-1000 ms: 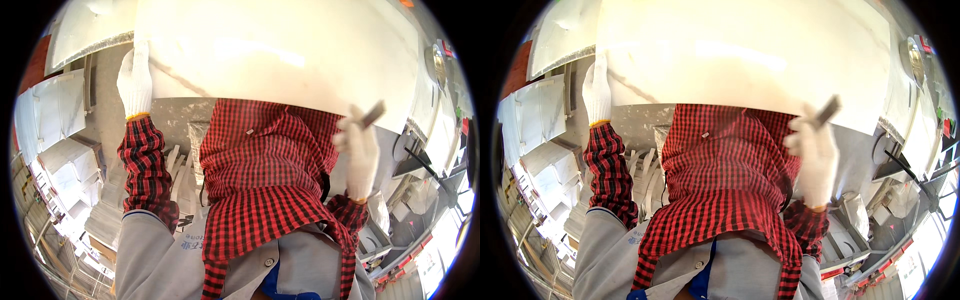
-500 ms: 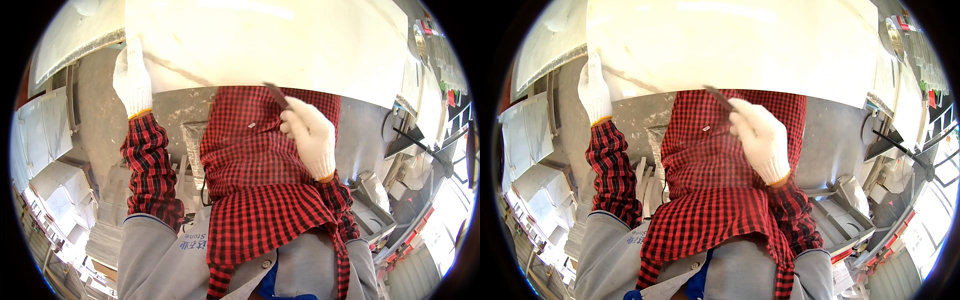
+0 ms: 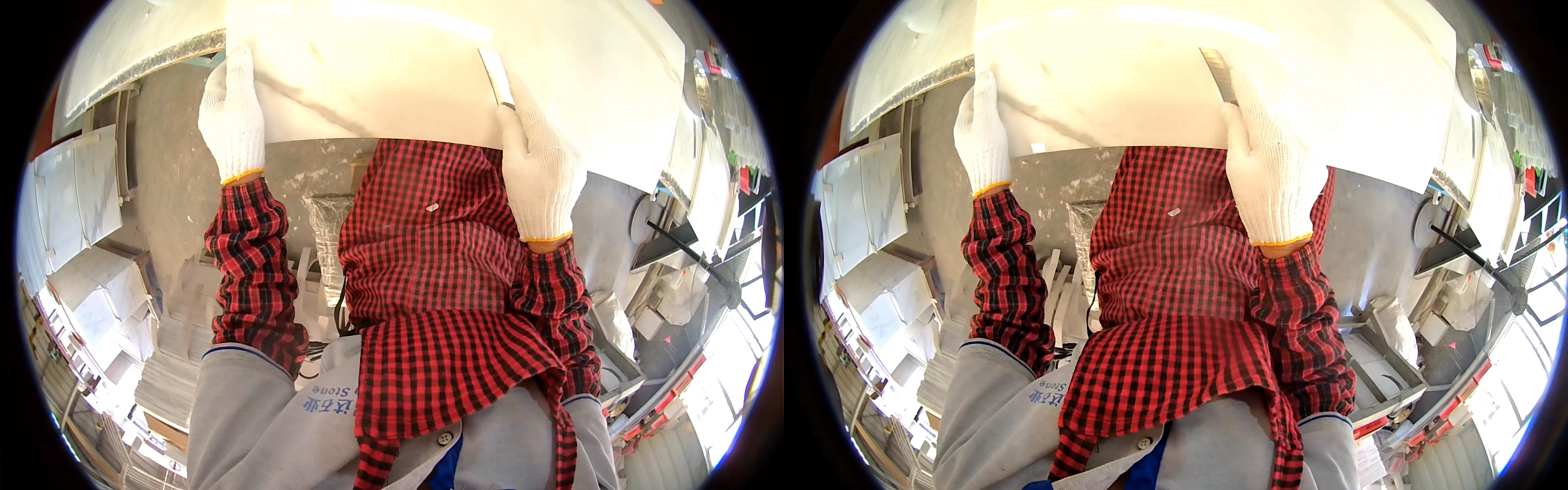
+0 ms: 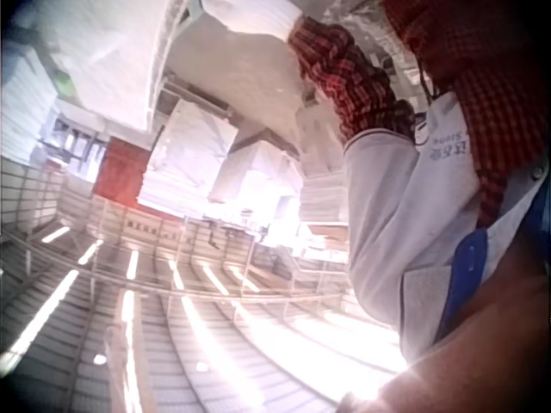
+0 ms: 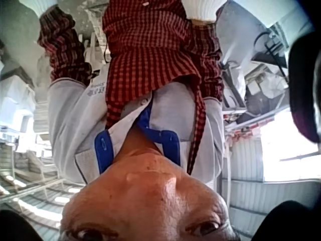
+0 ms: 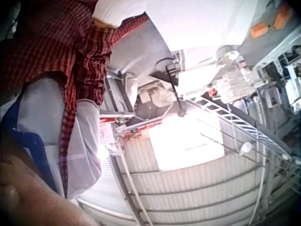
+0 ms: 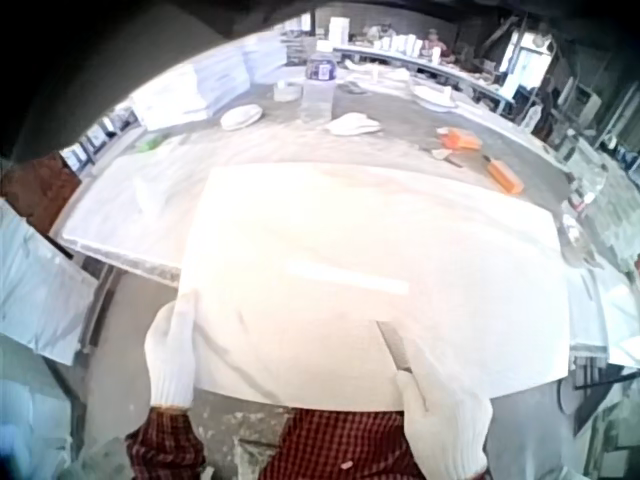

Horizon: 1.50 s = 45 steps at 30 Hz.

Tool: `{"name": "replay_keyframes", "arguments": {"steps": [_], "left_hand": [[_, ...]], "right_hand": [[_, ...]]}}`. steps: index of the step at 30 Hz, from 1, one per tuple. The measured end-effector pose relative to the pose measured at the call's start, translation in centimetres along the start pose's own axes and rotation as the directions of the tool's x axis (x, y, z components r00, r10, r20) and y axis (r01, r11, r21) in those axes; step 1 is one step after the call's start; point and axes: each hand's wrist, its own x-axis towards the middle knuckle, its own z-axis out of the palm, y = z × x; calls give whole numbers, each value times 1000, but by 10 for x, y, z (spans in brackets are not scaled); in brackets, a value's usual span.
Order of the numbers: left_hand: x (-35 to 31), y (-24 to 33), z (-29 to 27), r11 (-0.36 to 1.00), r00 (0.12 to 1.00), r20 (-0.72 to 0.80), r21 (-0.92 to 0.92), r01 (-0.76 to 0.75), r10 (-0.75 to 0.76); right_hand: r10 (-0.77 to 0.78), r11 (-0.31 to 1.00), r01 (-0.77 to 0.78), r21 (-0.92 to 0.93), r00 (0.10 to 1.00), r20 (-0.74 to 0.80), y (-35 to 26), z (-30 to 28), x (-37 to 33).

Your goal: The person scrapes a large white plastic panel with a metal scraper to remove residue, then wipes the surface with a cloth. They apply a liquid from a bottle to the panel and wipe it again. The person stacks the finished panel with others and retrieves a new one to repeat the process.

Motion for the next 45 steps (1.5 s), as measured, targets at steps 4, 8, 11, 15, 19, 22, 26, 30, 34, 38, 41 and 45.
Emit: {"name": "replay_keyframes", "arguments": {"steps": [4,8,11,15,19,22,26,30,34,38,41,45], "left_hand": [[1,-6,1,999,1000,-5,-21,-26,26],[0,-7,4,999,1000,-10,-35,-3,2],[0,-2,0,1000,1000,5,-19,0,0],[0,-5,7,995,1000,-10,-95,-10,9],[0,-8,4,999,1000,-7,-26,24,-24],[-1,-8,2,999,1000,18,-38,2,-2],[0,-6,5,1000,999,-16,1,31,-31],[-1,-5,0,1000,1000,29,-30,-5,6],[0,-4,5,999,1000,-12,-48,25,-26],[-1,-1,2,999,1000,2,-41,22,-22],[-1,-5,2,999,1000,-5,-44,22,-22],[-2,-1,1,998,999,6,-62,33,-32]], "right_hand": [[-26,998,28,-63,999,27,-11,9,2],[-38,999,38,-13,999,5,-16,11,4],[-3,999,4,42,1000,-10,-4,9,4],[-26,999,27,-22,999,47,-24,12,12],[-63,996,65,55,997,-37,-15,12,9],[-81,994,85,63,995,-63,-12,17,10],[-125,992,125,26,992,-26,-16,18,12],[-129,985,144,94,981,-146,-4,22,7],[-138,990,138,2,990,-34,-16,22,12],[-79,996,80,46,997,-23,-13,14,10],[-128,991,130,33,990,-62,-19,20,13],[-13,996,13,83,1000,7,-18,12,12]]}}
